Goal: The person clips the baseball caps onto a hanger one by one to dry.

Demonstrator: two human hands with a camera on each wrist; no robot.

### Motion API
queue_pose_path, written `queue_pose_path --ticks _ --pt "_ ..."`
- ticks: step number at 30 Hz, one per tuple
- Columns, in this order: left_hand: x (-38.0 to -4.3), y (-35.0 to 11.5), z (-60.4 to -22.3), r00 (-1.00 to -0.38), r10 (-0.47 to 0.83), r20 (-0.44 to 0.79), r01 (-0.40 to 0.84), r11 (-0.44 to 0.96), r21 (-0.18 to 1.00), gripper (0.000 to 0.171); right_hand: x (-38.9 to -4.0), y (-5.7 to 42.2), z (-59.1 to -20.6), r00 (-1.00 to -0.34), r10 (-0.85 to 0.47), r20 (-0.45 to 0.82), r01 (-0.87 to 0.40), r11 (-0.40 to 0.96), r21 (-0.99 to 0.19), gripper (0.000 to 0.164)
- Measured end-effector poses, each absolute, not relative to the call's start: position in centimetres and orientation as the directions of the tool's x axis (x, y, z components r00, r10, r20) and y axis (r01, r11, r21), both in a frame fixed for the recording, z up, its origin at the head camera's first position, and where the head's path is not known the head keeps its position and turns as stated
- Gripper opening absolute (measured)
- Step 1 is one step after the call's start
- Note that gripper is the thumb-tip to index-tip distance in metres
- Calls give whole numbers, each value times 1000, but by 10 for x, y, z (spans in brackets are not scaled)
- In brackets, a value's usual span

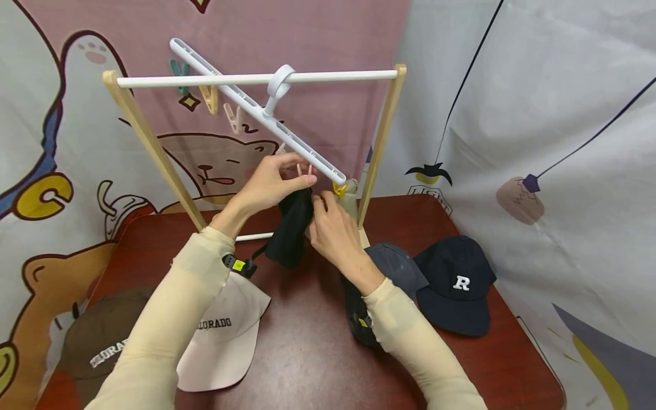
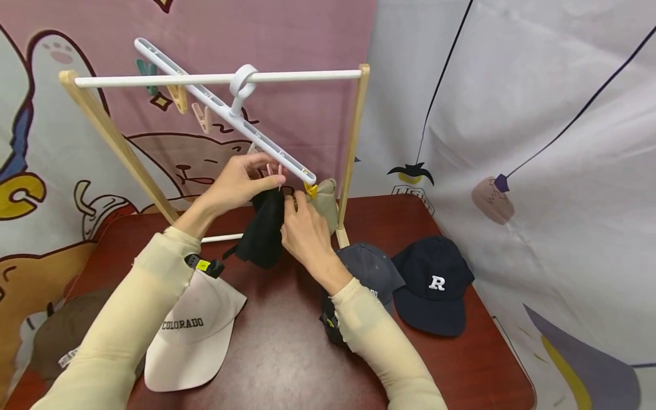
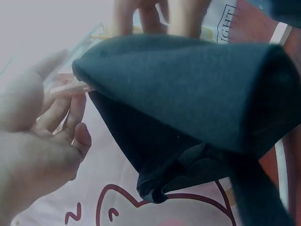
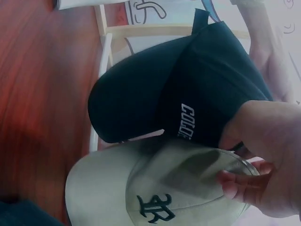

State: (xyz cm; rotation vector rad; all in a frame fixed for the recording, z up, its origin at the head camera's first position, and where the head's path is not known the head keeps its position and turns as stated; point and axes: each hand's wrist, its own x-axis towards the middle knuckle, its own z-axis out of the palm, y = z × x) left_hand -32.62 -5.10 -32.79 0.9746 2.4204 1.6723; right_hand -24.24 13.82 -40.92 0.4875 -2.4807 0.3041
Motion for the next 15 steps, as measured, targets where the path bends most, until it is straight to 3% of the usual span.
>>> queue_pose_path --ticks 9,15 --pt "-325 -40 -325 -801 492 340 501 242 831 24 -236 166 -404 -754 -301 584 -409 911 -59 18" --pt "-326 -37 -323 -806 502 313 479 244 843 25 -237 190 -396 -726 -394 564 -469 883 12 26"
